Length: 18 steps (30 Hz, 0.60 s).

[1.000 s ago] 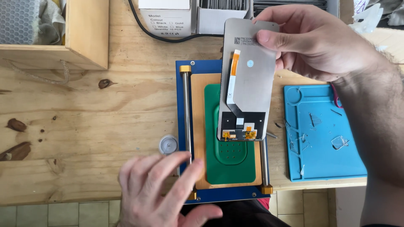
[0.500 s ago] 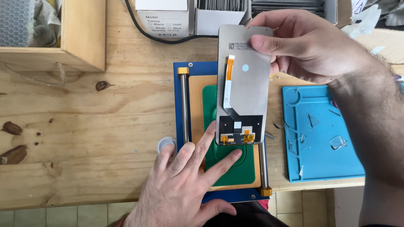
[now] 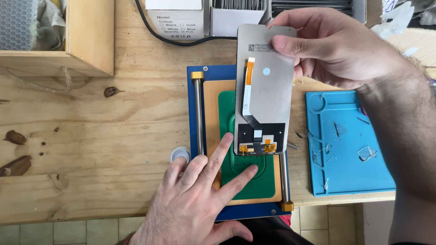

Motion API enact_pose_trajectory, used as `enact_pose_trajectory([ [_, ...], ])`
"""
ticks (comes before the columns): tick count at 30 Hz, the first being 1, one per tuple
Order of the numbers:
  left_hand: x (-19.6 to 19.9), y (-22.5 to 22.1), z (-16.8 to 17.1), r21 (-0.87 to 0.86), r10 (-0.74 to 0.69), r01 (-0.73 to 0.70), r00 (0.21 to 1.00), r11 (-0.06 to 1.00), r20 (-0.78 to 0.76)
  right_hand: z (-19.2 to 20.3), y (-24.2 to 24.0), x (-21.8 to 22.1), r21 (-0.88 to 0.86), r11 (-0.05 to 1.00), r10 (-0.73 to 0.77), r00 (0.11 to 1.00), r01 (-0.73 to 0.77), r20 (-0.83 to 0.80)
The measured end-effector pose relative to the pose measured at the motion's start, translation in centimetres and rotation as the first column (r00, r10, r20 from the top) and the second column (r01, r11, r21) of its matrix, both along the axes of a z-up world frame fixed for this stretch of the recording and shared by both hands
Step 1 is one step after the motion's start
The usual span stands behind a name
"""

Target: Replacing a damaged mobile phone screen using a heat plate and separation wire

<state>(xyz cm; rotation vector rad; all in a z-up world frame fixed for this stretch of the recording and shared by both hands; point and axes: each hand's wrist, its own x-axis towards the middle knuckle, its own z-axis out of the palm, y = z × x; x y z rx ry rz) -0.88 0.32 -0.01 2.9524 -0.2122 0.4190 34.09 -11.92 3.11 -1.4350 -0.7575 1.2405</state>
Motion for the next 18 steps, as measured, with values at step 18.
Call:
enact_pose_trajectory([
  [18,-0.30,0.00,-0.29,0.011,0.006,-0.005,1.000,1.000,-0.025,0.12,0.09,-0.08,0.024,0.999,0.038,0.999,-0.038,0.016],
])
